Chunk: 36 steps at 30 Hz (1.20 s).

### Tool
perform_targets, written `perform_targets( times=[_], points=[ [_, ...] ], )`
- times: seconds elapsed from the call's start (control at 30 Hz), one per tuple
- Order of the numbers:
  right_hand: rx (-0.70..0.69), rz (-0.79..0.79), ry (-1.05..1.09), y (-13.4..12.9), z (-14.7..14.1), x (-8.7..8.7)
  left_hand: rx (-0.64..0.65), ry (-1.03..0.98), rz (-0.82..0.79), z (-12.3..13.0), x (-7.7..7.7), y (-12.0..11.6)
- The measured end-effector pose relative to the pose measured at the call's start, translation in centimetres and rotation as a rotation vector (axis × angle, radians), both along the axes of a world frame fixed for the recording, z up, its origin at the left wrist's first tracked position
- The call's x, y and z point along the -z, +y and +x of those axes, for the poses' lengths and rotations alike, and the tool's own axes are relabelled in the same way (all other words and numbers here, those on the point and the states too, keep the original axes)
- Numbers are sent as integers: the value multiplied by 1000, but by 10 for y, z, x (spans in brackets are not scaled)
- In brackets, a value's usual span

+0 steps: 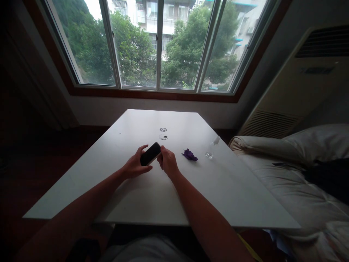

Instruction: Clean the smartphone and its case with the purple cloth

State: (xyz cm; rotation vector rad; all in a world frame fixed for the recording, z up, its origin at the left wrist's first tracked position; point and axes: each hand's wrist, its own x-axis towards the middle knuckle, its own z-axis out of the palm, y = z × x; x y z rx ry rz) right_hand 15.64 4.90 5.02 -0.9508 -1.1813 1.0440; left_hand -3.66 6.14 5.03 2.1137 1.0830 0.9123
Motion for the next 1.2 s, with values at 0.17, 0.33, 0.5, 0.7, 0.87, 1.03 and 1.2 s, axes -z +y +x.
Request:
perform_targets(
  times=[0.17,0.33,0.5,0.7,0.87,1.03,1.2],
  points=[
    [-21,21,-1,-1,0,0,34,-15,-22,-2,-1,1],
    [-45,0,13,0,-1,0,65,-36,-37,-5,0,2],
    [-60,9,26,0,-2,1,64,30,48,-7,1,2],
    [-104,-30,-10,1,4,-2,63,111,141,-6,2,2],
    [-120,-6,-30,-3,7,-7,165,23,70,-5,0,1],
    [-90,27,-64,-5,7,-7,237,-43,-16,-5,0,2],
    [-113,-1,-44,-2,9,-5,238,-37,-64,-4,2,4]
  ],
)
